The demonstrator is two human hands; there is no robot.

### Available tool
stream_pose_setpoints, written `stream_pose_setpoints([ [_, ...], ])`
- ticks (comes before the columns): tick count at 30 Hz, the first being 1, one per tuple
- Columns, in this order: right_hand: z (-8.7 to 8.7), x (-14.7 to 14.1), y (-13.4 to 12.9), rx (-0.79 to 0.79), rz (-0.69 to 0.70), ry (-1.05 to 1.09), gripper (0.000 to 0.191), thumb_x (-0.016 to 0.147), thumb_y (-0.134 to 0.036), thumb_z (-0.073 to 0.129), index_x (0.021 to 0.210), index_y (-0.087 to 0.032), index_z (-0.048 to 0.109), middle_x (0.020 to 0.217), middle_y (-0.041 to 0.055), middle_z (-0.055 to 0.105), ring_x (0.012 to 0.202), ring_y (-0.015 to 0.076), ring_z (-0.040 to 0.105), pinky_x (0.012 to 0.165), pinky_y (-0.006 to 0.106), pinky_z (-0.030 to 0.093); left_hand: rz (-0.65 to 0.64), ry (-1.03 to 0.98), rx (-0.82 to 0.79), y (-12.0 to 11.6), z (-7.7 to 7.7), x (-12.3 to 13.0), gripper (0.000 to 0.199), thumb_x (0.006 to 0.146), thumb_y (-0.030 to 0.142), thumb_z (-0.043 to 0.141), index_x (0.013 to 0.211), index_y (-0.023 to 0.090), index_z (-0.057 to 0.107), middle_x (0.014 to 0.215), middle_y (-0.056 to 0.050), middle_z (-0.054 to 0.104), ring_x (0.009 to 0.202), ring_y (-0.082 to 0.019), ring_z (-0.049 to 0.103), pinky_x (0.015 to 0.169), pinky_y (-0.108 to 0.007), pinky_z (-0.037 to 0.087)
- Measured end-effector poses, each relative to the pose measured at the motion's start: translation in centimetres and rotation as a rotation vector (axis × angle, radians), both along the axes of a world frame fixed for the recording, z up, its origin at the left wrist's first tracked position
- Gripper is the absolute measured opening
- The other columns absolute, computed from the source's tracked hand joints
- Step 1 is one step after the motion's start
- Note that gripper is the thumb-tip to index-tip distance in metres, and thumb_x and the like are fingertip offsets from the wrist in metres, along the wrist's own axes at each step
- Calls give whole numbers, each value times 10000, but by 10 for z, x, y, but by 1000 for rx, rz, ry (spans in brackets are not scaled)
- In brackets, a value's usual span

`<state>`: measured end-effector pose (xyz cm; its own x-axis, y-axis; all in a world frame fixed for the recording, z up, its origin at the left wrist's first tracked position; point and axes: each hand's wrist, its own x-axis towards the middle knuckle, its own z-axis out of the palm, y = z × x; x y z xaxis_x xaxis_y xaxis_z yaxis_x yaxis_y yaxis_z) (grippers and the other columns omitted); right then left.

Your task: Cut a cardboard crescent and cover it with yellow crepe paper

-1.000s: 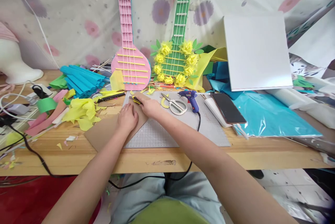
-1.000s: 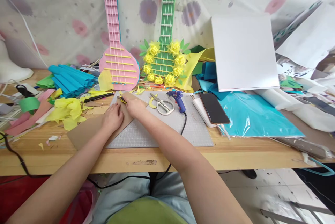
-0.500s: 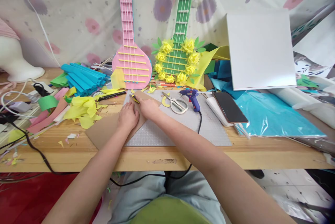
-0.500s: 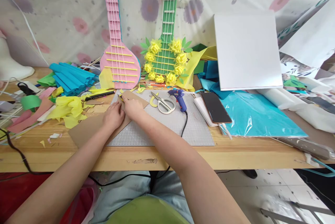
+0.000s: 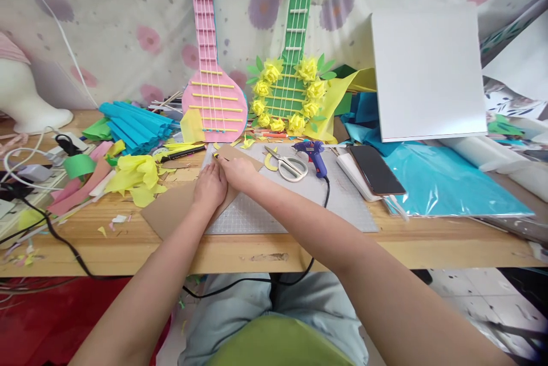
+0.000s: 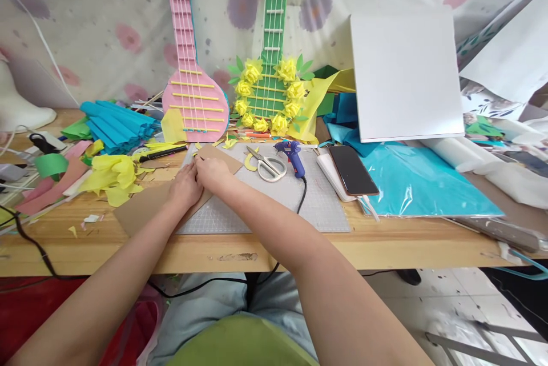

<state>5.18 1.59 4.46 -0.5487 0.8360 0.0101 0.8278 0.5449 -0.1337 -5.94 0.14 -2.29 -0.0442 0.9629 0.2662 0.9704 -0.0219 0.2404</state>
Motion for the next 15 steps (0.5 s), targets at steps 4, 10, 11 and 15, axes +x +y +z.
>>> stream_pose_setpoints([
  [4,-1,15,-5,30,10,-15,446,903,-190,295,1340,-144,373,980,146,654,893,236,619,737,334,452,22,82,-24,1,-2,0,480,844,222,336,1249,8,479,1311,-178,477,1270,-242,379,1083,-347,244],
  [10,-3,37,-12,5,41,-32,489,900,-190,274,1387,-176,307,979,145,649,869,234,615,720,332,453,24,98,-37,0,0,1,490,842,231,324,1242,-2,486,1321,-184,463,1268,-246,380,1080,-358,249],
  [11,-4,41,-12,-2,39,-39,495,899,-193,272,1393,-198,294,985,138,650,865,228,616,718,332,456,27,92,-39,0,1,1,493,841,231,324,1242,-5,485,1324,-186,459,1270,-247,377,1082,-356,246],
  [15,-9,53,-15,-1,31,-52,507,902,-219,262,1407,-261,247,968,111,659,828,214,626,702,333,468,40,69,-38,0,1,2,490,831,219,330,1245,9,488,1323,-180,462,1268,-251,379,1082,-374,255],
])
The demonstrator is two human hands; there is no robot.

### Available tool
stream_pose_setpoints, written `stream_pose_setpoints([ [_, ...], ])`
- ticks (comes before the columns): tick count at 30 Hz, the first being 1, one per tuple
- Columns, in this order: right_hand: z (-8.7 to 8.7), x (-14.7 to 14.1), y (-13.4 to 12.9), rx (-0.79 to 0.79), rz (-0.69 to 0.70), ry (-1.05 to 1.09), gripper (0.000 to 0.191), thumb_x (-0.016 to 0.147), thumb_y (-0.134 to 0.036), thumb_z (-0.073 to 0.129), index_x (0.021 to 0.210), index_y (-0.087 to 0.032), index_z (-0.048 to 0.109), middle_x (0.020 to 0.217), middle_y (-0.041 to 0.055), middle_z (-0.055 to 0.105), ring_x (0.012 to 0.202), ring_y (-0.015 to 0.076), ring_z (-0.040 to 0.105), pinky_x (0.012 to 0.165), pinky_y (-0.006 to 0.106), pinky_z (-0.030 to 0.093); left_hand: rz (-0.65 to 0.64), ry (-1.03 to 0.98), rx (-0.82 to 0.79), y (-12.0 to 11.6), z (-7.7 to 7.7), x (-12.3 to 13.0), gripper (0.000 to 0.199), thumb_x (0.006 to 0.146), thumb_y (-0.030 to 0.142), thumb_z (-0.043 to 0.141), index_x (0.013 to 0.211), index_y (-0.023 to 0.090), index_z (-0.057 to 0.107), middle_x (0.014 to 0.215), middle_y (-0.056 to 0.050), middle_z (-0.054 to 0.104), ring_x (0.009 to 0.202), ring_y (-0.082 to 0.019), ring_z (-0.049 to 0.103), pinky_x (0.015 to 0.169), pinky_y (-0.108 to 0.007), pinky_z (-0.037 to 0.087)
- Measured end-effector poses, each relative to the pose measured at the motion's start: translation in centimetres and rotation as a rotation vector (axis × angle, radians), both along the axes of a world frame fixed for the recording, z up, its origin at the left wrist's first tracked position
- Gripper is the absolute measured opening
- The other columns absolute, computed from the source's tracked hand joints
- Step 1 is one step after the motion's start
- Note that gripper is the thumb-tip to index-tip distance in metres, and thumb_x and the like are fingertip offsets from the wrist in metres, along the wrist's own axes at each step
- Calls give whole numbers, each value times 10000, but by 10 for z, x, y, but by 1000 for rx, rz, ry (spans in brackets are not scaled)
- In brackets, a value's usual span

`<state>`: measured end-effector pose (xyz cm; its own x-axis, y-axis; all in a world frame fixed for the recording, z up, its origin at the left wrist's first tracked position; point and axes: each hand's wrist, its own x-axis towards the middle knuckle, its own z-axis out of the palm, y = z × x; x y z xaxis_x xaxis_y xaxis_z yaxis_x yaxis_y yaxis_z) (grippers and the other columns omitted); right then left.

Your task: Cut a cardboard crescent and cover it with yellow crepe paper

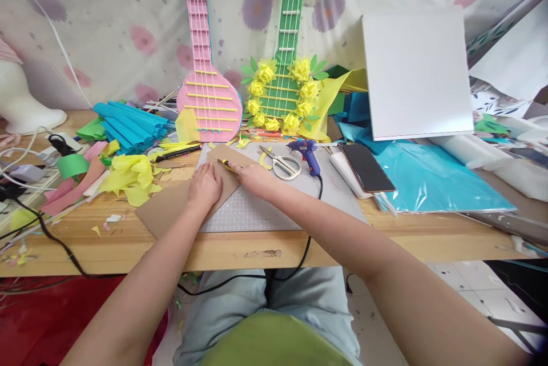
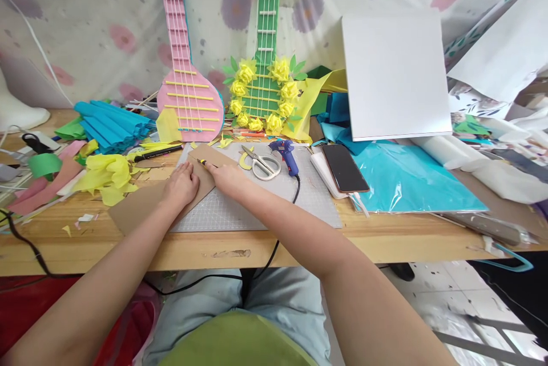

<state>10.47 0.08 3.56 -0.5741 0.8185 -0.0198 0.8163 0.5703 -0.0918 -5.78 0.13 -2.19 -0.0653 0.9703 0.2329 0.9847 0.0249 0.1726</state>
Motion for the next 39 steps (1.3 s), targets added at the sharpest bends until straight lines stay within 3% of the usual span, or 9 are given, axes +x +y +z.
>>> stream_pose_setpoints([
  [4,0,8,-8,-23,-8,-25,512,898,-218,260,1409,-250,241,976,118,655,853,224,625,725,341,465,5,7,23,0,-1,0,483,825,215,330,1245,48,499,1320,-148,477,1268,-236,383,1081,-375,260],
  [9,1,20,-25,-25,5,-73,561,870,-159,267,1425,-203,195,950,139,649,831,235,629,693,334,464,5,33,4,-1,0,0,495,831,221,312,1236,6,497,1333,-170,454,1265,-241,386,1082,-356,256],
  [26,-6,71,-59,-23,2,-167,550,908,-238,256,1438,-250,109,897,102,637,749,213,623,640,296,437,25,42,4,-1,2,0,484,824,232,316,1218,45,526,1326,-131,475,1254,-221,404,1075,-331,268],
  [36,4,90,-66,-94,-23,-117,540,901,-291,306,1426,-279,177,921,80,651,798,208,622,674,295,432,10,15,-17,-1,5,1,493,819,219,317,1227,19,509,1337,-154,456,1264,-229,386,1088,-326,245],
  [39,8,95,-64,-138,-57,-19,518,896,-327,342,1404,-298,243,960,64,654,843,198,616,710,285,436,6,-6,-30,-4,7,-1,532,845,332,315,1254,38,486,1351,-146,442,1279,-232,365,1085,-334,243],
])
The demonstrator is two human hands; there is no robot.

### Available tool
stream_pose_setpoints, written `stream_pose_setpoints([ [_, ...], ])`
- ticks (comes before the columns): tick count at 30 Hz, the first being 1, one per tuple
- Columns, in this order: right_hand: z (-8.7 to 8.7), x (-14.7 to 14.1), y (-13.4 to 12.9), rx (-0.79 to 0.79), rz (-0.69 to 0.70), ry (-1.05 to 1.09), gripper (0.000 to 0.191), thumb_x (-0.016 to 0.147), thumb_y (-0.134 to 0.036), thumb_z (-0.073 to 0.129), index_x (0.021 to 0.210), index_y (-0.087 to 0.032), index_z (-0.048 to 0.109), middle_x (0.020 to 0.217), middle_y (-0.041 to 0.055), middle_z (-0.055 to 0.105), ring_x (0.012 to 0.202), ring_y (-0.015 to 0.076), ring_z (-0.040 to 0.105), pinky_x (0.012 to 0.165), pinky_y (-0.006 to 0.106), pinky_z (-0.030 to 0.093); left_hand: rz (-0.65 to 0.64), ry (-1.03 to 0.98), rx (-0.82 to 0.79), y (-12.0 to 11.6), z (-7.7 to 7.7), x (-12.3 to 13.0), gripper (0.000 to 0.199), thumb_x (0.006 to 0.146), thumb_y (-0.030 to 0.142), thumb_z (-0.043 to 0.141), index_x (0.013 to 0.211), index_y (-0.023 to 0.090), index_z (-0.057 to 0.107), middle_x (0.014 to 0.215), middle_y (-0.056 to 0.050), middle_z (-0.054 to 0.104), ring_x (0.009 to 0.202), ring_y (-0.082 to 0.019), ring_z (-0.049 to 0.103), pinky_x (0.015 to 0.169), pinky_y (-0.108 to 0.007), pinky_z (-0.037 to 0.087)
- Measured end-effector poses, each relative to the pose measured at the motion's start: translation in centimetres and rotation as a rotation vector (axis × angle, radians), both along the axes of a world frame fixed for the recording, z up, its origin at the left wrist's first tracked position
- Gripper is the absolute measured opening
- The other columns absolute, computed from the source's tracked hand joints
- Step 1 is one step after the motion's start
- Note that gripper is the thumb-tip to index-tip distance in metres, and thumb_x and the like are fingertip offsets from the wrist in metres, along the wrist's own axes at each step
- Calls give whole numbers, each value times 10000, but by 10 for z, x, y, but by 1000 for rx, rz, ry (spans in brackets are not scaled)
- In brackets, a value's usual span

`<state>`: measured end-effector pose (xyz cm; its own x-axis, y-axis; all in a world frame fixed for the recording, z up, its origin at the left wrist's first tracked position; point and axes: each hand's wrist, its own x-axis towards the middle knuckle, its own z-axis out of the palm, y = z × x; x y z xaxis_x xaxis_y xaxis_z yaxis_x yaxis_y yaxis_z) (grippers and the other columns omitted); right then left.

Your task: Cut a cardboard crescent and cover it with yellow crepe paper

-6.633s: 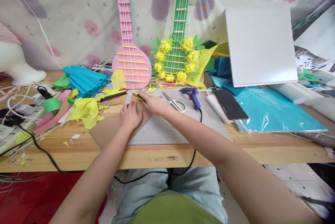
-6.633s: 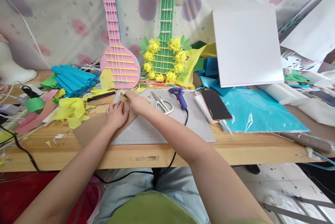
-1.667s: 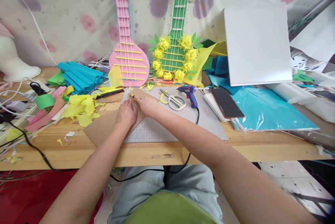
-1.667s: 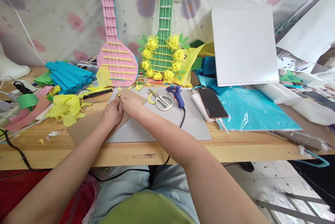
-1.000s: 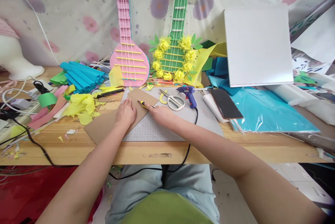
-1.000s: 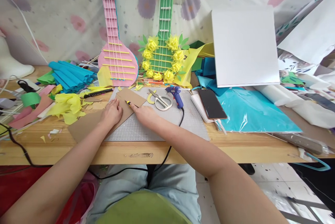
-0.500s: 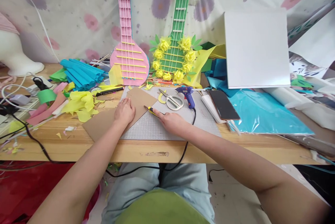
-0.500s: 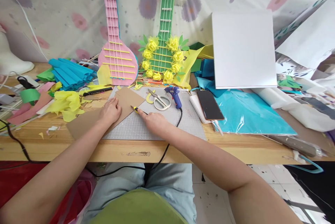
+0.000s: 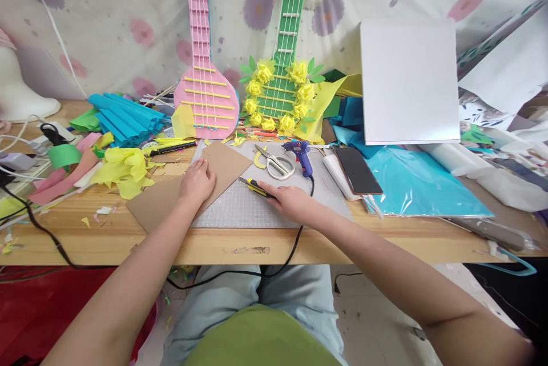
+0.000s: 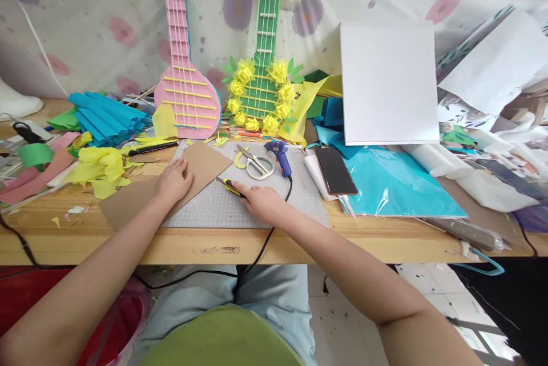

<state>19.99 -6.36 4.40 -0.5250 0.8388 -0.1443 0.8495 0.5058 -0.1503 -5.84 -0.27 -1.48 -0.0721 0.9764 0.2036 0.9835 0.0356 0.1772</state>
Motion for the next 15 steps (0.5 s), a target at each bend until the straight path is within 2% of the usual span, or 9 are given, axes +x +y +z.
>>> stream_pose_setpoints([
  [2,6,3,1,10,-46,71,512,900,-348,339,1401,-306,245,988,58,649,861,193,611,721,278,438,-7,2,-20,-3,3,0,672,825,515,328,1301,52,434,1377,-157,404,1292,-258,339,1081,-363,236],
  [4,12,3,4,70,-116,109,526,908,-352,315,1417,-307,188,1031,65,630,873,199,604,717,283,440,-28,16,-33,-6,6,1,845,739,677,359,1362,105,350,1424,-156,328,1303,-295,306,1066,-409,237],
  [6,16,-2,11,151,-188,82,546,913,-330,298,1430,-300,127,1084,89,593,896,216,587,715,302,440,-66,41,-44,-8,8,2,950,659,754,394,1404,180,264,1467,-137,238,1317,-323,267,1054,-442,226],
  [8,15,-11,21,205,-254,-13,567,905,-254,297,1434,-308,101,1054,111,570,910,233,568,702,314,433,-100,66,-78,-10,9,2,1009,605,787,421,1419,227,215,1488,-126,175,1333,-351,212,1057,-464,186],
  [11,8,-29,42,266,-338,-125,612,871,-138,315,1422,-342,146,1071,142,526,986,256,519,729,327,412,-133,84,-141,-11,10,3,1059,563,806,445,1420,230,208,1487,-147,161,1341,-389,151,1056,-491,137],
  [15,-7,-46,74,327,-433,-117,561,887,-152,293,1413,-329,209,1099,166,502,994,262,495,776,371,380,-195,71,-137,-14,18,5,1022,584,762,487,1415,231,221,1478,-148,193,1320,-391,207,1033,-489,197],
])
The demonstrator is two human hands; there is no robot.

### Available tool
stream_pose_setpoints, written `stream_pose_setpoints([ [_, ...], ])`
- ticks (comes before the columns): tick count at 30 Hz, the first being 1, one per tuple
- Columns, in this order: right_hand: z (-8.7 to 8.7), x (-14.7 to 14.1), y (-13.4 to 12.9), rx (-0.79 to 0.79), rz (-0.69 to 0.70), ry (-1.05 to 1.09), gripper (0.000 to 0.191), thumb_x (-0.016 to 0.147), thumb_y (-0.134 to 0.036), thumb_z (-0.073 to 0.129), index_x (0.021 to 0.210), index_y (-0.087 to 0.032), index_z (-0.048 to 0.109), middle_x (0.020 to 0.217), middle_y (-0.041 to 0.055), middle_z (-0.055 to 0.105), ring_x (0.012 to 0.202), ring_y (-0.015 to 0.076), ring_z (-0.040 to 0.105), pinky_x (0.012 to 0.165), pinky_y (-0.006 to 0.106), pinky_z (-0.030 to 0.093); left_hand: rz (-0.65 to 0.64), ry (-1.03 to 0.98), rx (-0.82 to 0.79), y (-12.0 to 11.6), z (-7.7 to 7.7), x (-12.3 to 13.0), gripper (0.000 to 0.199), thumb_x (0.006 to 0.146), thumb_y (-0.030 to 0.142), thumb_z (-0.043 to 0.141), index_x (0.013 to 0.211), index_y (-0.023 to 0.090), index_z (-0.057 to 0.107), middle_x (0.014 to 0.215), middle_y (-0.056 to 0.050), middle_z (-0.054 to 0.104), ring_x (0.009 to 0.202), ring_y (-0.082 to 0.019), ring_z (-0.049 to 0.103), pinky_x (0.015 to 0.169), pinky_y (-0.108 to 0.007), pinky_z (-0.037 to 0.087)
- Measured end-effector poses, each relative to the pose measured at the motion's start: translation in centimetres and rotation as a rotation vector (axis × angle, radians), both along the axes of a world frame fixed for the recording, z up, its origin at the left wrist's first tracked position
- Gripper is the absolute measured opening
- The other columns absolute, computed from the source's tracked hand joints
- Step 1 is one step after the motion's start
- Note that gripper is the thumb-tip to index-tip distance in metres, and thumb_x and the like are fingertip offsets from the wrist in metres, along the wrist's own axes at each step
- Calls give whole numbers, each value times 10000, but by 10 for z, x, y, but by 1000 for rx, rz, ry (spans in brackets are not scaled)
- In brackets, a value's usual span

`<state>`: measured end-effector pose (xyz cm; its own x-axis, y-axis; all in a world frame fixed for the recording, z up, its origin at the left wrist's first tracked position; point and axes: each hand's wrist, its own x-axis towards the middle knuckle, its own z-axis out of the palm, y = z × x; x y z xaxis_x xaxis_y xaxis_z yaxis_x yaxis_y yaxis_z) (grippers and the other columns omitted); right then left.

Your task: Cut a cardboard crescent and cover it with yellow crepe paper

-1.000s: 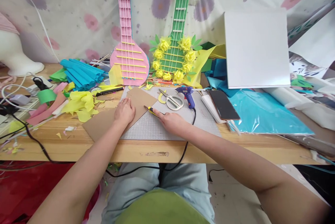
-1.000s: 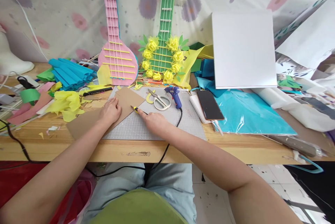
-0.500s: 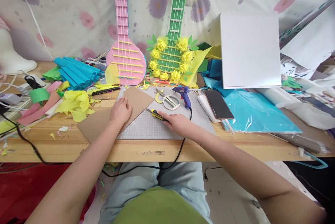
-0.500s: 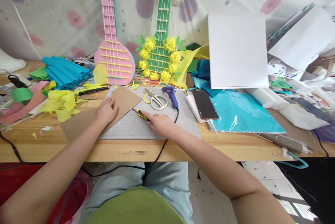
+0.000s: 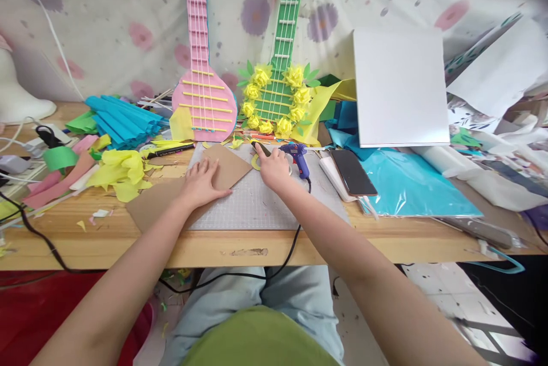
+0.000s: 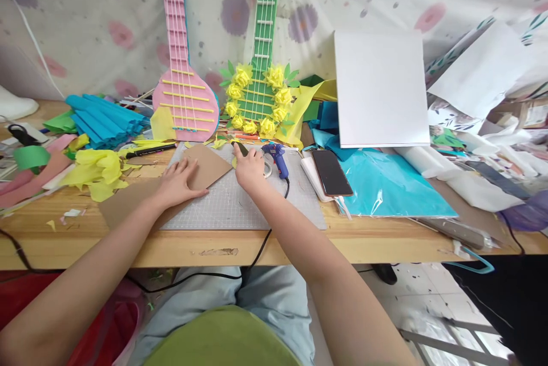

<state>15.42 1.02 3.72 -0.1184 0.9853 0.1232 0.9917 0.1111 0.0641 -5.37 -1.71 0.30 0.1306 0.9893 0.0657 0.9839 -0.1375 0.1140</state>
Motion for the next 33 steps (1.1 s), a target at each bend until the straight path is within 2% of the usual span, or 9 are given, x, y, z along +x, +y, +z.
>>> stream_pose_setpoints([
  [5,-14,-6,21,-65,5,61,442,888,-269,361,1325,-301,419,1139,167,511,1050,287,456,816,401,353,-130,17,64,-8,23,-6,1020,597,669,565,1420,196,193,1481,-135,196,1326,-374,198,1045,-485,201],
  [8,-12,-8,23,44,115,156,391,903,-341,327,1126,-194,612,1134,169,535,1104,294,415,873,408,335,-191,9,104,-8,37,-17,1019,609,640,577,1428,207,152,1492,-116,166,1335,-366,181,1047,-492,209],
  [11,-2,-11,27,120,199,402,418,925,-312,270,1024,-144,640,1125,148,569,1108,250,440,929,371,323,-237,12,149,-6,49,-28,1008,608,622,592,1423,211,165,1496,-104,154,1346,-363,146,1052,-500,208],
  [16,12,-16,30,-243,184,1150,504,929,-427,177,1097,-168,576,982,78,654,884,173,597,805,315,435,-404,-11,252,-5,62,-29,1027,593,571,637,1421,213,147,1486,-102,186,1359,-336,120,1085,-500,158],
  [20,5,-30,22,-335,128,1486,413,878,-457,348,990,-162,614,1065,83,635,933,176,592,823,313,442,-498,-164,329,-7,69,-14,1076,598,530,659,1428,209,54,1480,-117,185,1354,-312,169,1081,-483,212],
  [24,-6,-43,15,-623,64,1735,505,840,-564,340,968,-154,606,963,93,662,793,179,619,703,318,479,-540,-237,386,-5,78,4,1123,576,522,679,1429,201,23,1469,-127,208,1348,-315,189,1072,-489,236],
  [26,-8,-41,17,-550,67,1721,538,829,-597,323,948,-154,605,968,90,659,790,176,617,678,297,473,-560,-196,386,-2,82,9,1117,564,530,680,1430,184,65,1461,-128,236,1350,-330,168,1073,-503,219],
  [28,-6,-34,22,-351,50,1579,541,834,-595,307,892,-150,610,944,89,661,792,175,611,674,279,456,-568,-111,359,3,84,9,1055,566,539,669,1420,177,167,1449,-121,276,1349,-353,145,1073,-530,184],
  [33,9,-12,30,-60,-23,931,475,871,-520,311,910,-145,600,897,119,668,828,222,609,701,298,423,-538,92,204,13,84,4,834,598,548,618,1331,207,416,1425,-78,346,1336,-403,116,1049,-568,145],
])
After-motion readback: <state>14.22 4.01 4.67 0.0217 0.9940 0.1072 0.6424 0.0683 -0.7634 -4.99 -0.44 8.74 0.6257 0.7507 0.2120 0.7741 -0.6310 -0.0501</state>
